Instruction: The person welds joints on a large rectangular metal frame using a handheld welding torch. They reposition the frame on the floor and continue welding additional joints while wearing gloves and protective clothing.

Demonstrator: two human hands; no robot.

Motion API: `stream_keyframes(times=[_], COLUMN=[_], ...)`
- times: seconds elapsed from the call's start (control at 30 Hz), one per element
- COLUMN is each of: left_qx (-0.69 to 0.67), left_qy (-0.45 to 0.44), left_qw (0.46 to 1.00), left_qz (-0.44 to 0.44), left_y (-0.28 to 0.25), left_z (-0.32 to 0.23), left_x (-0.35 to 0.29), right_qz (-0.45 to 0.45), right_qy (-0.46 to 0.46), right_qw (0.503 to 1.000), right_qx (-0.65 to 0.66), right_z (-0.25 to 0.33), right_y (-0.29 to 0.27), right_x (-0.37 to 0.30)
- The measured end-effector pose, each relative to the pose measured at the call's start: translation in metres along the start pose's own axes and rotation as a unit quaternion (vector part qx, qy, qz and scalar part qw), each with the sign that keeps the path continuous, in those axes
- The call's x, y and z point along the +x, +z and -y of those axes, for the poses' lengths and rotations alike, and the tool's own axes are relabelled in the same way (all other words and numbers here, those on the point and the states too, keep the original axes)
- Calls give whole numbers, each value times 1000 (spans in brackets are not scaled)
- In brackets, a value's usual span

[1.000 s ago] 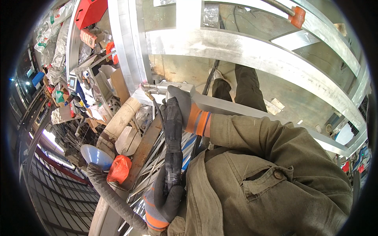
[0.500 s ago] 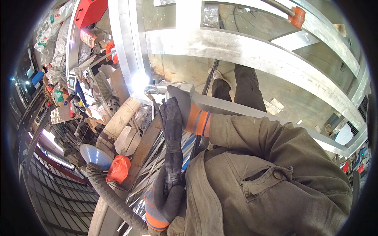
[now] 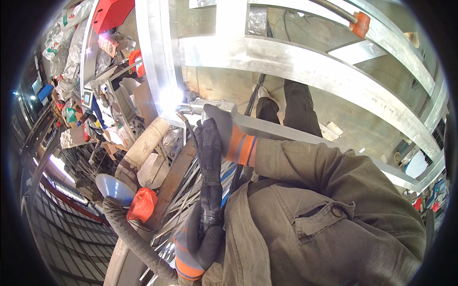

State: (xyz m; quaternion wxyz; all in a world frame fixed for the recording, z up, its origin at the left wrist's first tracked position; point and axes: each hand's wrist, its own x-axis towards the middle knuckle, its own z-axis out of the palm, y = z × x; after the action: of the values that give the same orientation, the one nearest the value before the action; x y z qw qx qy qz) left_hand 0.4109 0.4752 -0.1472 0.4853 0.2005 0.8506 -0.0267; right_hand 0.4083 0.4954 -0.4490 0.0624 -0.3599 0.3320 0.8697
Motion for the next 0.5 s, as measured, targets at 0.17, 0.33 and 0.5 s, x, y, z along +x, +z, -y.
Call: stream_keyframes(times=[0.17,0.33,0.5], left_qx=[66,3,24], left_qy=[31,-23,33], left_qw=[997,1000,999], left_qz=[-16,-15,1], left_y=[-7,-25,-36], left_z=[3,20,44], left_x=[-12,-30,-48], right_qz=[7,-30,4], right_qy=[-21,-1,-77], right_qw=[1000,1000,988], right_qx=[2,-3,-134], right_z=[4,11,19], right_y=[-3,19,51], right_x=[-21,-69,-122])
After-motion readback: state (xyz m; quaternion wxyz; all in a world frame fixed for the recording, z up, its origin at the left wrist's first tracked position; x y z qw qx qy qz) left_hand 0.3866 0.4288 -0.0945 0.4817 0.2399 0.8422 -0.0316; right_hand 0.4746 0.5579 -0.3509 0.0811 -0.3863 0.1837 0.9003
